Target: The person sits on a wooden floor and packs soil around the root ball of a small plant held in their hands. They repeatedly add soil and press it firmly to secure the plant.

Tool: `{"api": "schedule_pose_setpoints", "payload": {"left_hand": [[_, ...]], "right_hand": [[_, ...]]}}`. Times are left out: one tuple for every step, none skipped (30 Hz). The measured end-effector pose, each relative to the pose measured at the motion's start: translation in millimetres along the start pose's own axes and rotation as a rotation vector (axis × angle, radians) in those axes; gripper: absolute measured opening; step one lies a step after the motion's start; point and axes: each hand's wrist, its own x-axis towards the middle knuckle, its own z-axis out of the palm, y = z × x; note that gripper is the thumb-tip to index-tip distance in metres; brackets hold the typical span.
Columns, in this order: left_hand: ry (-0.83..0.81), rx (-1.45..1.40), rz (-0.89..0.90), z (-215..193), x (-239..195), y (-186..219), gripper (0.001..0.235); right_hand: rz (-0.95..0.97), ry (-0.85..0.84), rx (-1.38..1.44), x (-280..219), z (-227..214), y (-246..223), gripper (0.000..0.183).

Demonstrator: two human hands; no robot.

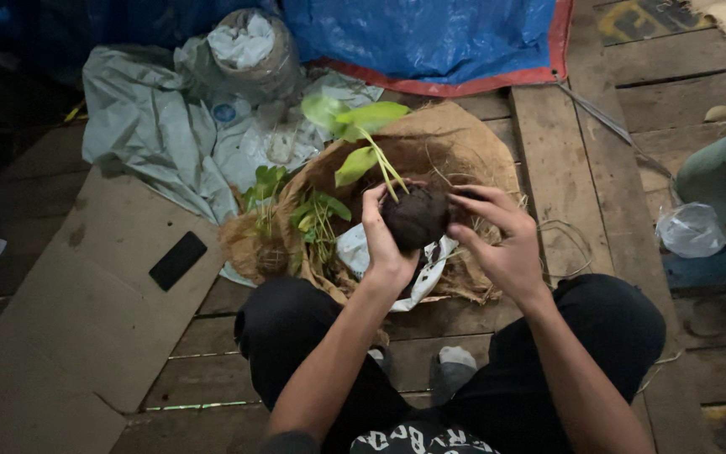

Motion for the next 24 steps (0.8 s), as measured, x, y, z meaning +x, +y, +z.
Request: {"api": "schedule_pose_setpoints", "payload": {"left_hand": [[0.024,-0.006,-0.015,-0.1,-2.5,1.9,0.035],[0.049,-0.011,-0.03,-0.3,-5.5,4.2,0.036],[0.074,-0.016,-0.046,-0.1,-7.8,6.5,0.037],[0.088,-0.038,-0.019,0.8,-8.6,8.7,0.035],[0.103,-0.06,0.007,1.4,-9.2,10.9,0.033],[0.117,-0.082,0.032,1.4,-10.1,13.5,0.031],[0.146,-0.083,0.03,0.7,-10.6,16.9,0.031],[0.175,-0.085,0.028,-0.4,-10.4,20.1,0.031],[0.205,-0.087,0.027,-1.6,-10.5,22.6,0.031],[0.173,-0.089,0.063,-2.8,-11.1,24.6,0.031],[0.141,-0.09,0.1,-4.3,-11.7,26.4,0.031],[0.11,-0.092,0.135,-6.5,-12.9,27.0,0.031],[0.097,-0.062,0.171,-8.6,-14.2,27.3,0.033],[0.087,-0.03,0.205,-10.1,-15.3,27.7,0.034],[0.076,0.001,0.24,-11.3,-16.0,28.5,0.035],[0.075,0.014,0.255,-12.6,-16.7,30.2,0.035],[0.074,0.027,0.27,-13.9,-17.3,32.1,0.035],[0.071,0.039,0.285,-15.2,-17.7,34.3,0.035],[0.073,0.036,0.274,-16.9,-18.3,36.7,0.037],[0.075,0.032,0.263,-18.8,-19.3,39.3,0.038],[0.077,0.029,0.252,-20.5,-20.0,41.9,0.039],[0.123,0.007,0.225,-21.8,-19.9,44.3,0.037],[0.169,-0.016,0.198,-22.9,-19.5,46.7,0.034],[0.214,-0.038,0.169,-23.7,-19.4,48.4,0.032]], "right_hand": [[-0.015,0.015,0.007,-0.5,0.9,-1.2,0.036],[-0.03,0.031,0.014,-0.8,1.7,-2.2,0.034],[-0.044,0.046,0.022,-1.2,2.5,-3.2,0.031],[-0.054,0.06,0.01,-1.2,3.9,-4.2,0.027],[-0.064,0.074,-0.001,-1.5,5.3,-5.6,0.024],[-0.073,0.088,-0.013,-2.0,7.3,-7.6,0.021],[-0.113,0.082,-0.039,-2.3,9.3,-9.8,0.024],[-0.154,0.076,-0.066,-1.9,10.4,-11.7,0.028],[-0.195,0.069,-0.092,-1.3,12.3,-13.9,0.031],[-0.226,0.067,-0.114,-0.2,15.3,-16.7,0.032],[-0.257,0.066,-0.136,0.9,18.7,-19.5,0.034],[-0.288,0.065,-0.159,0.9,21.5,-21.8,0.035],[-0.31,0.057,-0.172,1.9,24.0,-23.2,0.032],[-0.331,0.051,-0.184,4.0,26.8,-23.9,0.028],[-0.351,0.044,-0.196,6.1,29.1,-24.2,0.026],[-0.345,0.031,-0.179,7.2,30.8,-24.4,0.024],[-0.339,0.017,-0.163,7.9,31.9,-24.2,0.022],[-0.334,0.005,-0.147,7.9,33.2,-23.6,0.021],[-0.315,-0.009,-0.133,7.0,35.1,-22.7,0.021],[-0.295,-0.024,-0.119,5.8,36.5,-21.4,0.021],[-0.276,-0.039,-0.106,4.7,37.7,-19.7,0.021],[-0.252,-0.039,-0.108,4.1,38.2,-17.5,0.02],[-0.227,-0.039,-0.11,4.2,38.1,-14.9,0.02],[-0.201,-0.037,-0.114,4.3,37.2,-12.2,0.02]]}}
